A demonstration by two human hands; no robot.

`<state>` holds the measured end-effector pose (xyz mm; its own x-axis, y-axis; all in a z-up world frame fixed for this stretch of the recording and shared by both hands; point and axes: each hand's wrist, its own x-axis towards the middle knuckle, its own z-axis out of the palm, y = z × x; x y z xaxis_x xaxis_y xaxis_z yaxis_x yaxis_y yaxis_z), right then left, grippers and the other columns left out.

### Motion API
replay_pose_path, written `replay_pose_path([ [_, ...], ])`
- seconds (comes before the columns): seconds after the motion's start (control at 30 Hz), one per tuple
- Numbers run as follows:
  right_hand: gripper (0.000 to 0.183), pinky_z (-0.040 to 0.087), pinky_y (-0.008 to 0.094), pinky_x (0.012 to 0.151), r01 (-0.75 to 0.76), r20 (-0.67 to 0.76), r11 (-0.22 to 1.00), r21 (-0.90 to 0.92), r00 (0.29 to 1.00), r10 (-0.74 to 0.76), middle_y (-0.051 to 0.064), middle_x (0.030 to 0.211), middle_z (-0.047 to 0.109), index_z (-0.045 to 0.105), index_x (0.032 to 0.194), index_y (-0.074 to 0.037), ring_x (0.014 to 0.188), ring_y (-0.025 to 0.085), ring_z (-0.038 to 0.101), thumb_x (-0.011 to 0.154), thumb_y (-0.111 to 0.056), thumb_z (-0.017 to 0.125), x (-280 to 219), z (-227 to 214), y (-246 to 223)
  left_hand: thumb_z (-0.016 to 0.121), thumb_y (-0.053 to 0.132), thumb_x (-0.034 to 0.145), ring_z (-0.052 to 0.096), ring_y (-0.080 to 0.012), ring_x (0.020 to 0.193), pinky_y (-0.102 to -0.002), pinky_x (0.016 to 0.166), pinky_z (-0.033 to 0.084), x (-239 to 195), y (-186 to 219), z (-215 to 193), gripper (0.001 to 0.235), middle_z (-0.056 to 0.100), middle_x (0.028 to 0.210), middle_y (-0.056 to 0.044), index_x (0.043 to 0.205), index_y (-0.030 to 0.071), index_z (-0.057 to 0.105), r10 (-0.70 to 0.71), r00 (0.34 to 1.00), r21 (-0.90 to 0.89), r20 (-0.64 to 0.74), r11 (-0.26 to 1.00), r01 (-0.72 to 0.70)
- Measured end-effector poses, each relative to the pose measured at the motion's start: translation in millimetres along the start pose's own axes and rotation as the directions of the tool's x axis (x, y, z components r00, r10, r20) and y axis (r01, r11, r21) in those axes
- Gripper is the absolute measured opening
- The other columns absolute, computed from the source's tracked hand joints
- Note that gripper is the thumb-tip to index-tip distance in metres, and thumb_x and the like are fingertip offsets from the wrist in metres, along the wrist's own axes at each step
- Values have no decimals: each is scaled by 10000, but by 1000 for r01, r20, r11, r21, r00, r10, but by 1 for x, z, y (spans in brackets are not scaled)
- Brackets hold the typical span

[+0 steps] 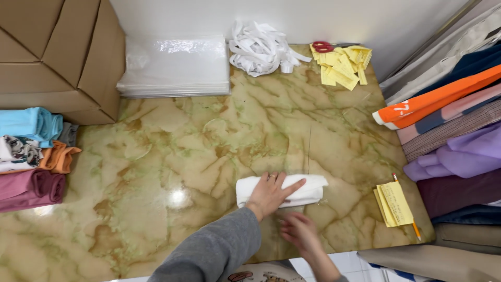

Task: The person takes several t-shirts from a clothing rack, one by one, and folds them on a table. They smooth out each shirt, fold the sleeves and sides, and roll or fold the garment into a compact shape before stacking it with the others.

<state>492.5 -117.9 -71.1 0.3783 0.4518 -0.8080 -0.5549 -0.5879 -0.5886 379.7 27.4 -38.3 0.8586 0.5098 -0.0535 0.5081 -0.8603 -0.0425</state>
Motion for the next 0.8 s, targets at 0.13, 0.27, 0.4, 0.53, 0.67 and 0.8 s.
replay_pose_path([
  [0.13, 186, 580, 537, 671, 312, -202, 937, 155, 939, -279, 286, 965, 663, 480, 1109, -50, 809, 426, 679, 979, -70, 611, -11, -53, -56, 593, 749, 915, 519, -347, 1273, -487, 1032, 411, -17, 6, -15, 1073, 380, 1607, -215, 1694, 367, -39, 55, 997, 25, 60, 998, -56],
  [0.27, 682, 576, 551, 848, 104, -174, 979, -175, 976, -134, 227, 1318, 557, 399, 1521, -262, 1006, 410, 632, 918, -525, 578, -65, 8, -134, 725, 496, 863, 531, -333, 1225, -472, 1061, 374, -23, 7, -5, 1066, 441, 1533, -198, 1694, 392, 66, 13, 999, -38, -52, 999, -16],
  [0.4, 624, 644, 479, 764, 64, -32, 900, -430, 996, -87, 179, 1172, 684, 649, 1311, -6, 962, 351, 682, 840, -397, 771, -63, 74, -141, 734, 570, 814, 498, -289, 1299, -527, 1216, 206, -64, -20, -6, 1137, 429, 1535, -165, 1699, 363, 52, -135, 990, 19, -28, 991, 135],
  [0.53, 578, 642, 463, 747, 136, 103, 843, -521, 990, -96, 151, 1225, 723, 690, 1317, -22, 1046, 303, 702, 852, -352, 783, -56, 141, -115, 897, 615, 598, 449, -370, 1394, -660, 1169, 250, -157, -65, -2, 1318, 486, 1462, -234, 1686, 278, 235, -408, 885, -15, -225, 910, 415],
  [0.67, 568, 653, 496, 742, 207, 210, 806, -555, 972, -105, 171, 1250, 727, 692, 1298, -32, 1085, 304, 702, 818, -304, 830, -63, 222, -79, 876, 471, 753, 322, -544, 1412, -663, 1085, 363, -256, -102, 0, 1035, 313, 1606, -213, 1635, 408, 338, -720, 661, -228, -212, 694, 683],
  [0.8, 563, 660, 468, 744, 240, 314, 757, -608, 948, -48, 147, 1228, 743, 723, 1299, -44, 1091, 267, 696, 813, -305, 835, -73, 294, -43, 899, 304, 798, 481, -545, 1215, -558, 1053, 475, -328, -128, 13, 957, 173, 1614, -295, 1606, 388, 394, -915, 396, -557, -76, 368, 744],
])
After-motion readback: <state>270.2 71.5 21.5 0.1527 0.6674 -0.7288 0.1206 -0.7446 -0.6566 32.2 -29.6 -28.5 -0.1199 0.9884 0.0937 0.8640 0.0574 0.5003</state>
